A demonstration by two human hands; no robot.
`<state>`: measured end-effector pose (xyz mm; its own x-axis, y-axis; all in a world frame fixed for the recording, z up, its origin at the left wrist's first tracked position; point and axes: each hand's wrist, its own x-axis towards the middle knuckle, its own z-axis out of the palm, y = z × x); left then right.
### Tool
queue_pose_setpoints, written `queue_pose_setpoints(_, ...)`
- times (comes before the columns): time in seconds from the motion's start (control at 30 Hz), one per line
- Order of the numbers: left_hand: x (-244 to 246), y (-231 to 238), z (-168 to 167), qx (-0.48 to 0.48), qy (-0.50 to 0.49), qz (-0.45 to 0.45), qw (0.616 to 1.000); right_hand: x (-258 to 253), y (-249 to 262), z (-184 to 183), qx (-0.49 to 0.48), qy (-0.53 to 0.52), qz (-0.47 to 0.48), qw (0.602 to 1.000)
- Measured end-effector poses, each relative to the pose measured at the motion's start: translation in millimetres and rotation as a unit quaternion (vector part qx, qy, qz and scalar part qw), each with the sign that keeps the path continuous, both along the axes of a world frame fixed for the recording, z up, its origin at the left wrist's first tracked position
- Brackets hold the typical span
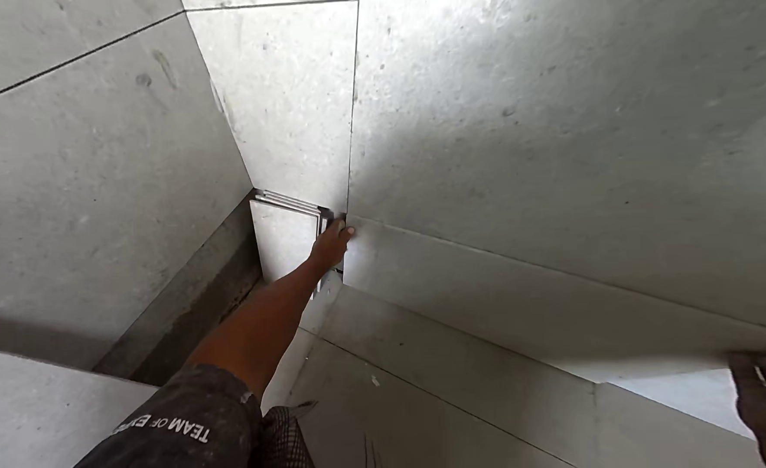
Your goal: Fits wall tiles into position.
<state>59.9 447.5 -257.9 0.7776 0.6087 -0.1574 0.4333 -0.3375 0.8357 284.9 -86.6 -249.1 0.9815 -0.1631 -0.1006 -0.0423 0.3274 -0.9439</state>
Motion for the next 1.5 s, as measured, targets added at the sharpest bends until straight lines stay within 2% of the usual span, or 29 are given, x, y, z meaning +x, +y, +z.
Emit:
queue_pose_setpoints(0.17, 3.6, 0.0, -0.1, -0.007, 0.005, 0.0, 1.0, 11.8, -13.1, -12.2, -0.003, -0.006, 0.01, 1.0)
queue_pose_setpoints(0.37, 2.1, -2.2, -3.4, -0.024, -0.011, 0.006, 1.0, -4.9, -0.7, 6.4, -0.025, -0.003, 0.002, 1.0)
queue_pose_setpoints(0.47, 3.2, -4.9, -3.3, -0.025, -0.012, 0.004, 1.0, -1.5, -1.8, 4.1, -0.023, 0.001, -0.012, 1.0)
queue_pose_setpoints(0.73, 1.7, -14.0, 4.2, -0.015, -0.028, 0.004, 0.999, 17.4, -7.3, -6.2, 0.017, 0.001, -0.036, 0.999)
queue_pose_setpoints(0.9, 0.7, -11.6, 1.4, 0.008, -0.03, 0.016, 0.999, 20.1, -8.7, -7.5, 0.02, -0.007, -0.019, 1.0)
queue_pose_setpoints(1.5, -1.4, -19.8, 4.8, 0.0, -0.023, 0.046, 0.999, 23.4, -8.8, -11.3, 0.066, 0.003, -0.006, 0.998)
